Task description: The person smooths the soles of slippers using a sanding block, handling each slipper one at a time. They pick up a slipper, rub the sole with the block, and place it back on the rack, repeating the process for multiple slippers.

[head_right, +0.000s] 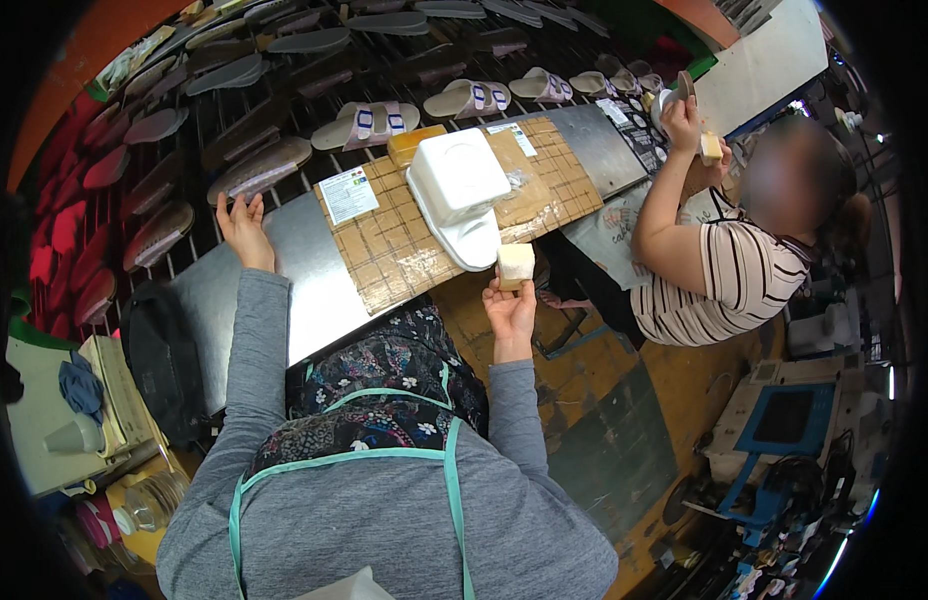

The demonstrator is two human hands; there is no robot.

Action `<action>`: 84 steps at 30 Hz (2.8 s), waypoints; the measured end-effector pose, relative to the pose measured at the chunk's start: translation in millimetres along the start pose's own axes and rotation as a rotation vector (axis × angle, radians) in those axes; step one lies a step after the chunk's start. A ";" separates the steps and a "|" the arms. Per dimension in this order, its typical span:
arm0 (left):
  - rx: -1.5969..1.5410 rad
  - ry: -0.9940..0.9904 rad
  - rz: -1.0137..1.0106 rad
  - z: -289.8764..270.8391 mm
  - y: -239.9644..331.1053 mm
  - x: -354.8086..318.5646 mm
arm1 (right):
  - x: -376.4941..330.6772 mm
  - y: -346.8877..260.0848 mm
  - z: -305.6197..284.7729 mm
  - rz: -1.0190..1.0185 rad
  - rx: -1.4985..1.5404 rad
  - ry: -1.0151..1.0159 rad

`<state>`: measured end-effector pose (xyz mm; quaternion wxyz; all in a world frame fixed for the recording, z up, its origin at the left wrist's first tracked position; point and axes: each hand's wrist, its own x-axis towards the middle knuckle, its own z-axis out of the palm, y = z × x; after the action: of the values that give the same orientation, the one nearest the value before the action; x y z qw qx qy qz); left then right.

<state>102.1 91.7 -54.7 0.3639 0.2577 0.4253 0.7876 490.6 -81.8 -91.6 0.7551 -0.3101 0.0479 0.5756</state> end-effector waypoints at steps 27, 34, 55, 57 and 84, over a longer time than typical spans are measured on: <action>-0.019 0.013 -0.002 4.2 0.1 -2.3 | -14.8 8.2 28.5 -1.156 -1.008 0.071; 0.022 0.028 0.004 4.6 0.6 -2.7 | -22.4 -11.2 25.4 -1.169 -1.316 0.170; 0.059 -0.005 -0.034 6.8 6.8 -7.2 | 227.9 -141.4 140.7 -0.009 -0.560 0.024; 0.053 -0.011 -0.039 7.7 7.8 -7.9 | 231.6 -146.5 142.8 -0.060 -0.846 0.109; 0.097 -0.025 -0.073 9.6 6.1 -9.3 | 210.3 -108.9 148.9 -1.009 -1.467 -0.140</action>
<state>112.4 86.7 -45.5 0.3849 0.2692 0.4675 0.7488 616.0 156.9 -17.3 0.5313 -0.6636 -0.5208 0.0785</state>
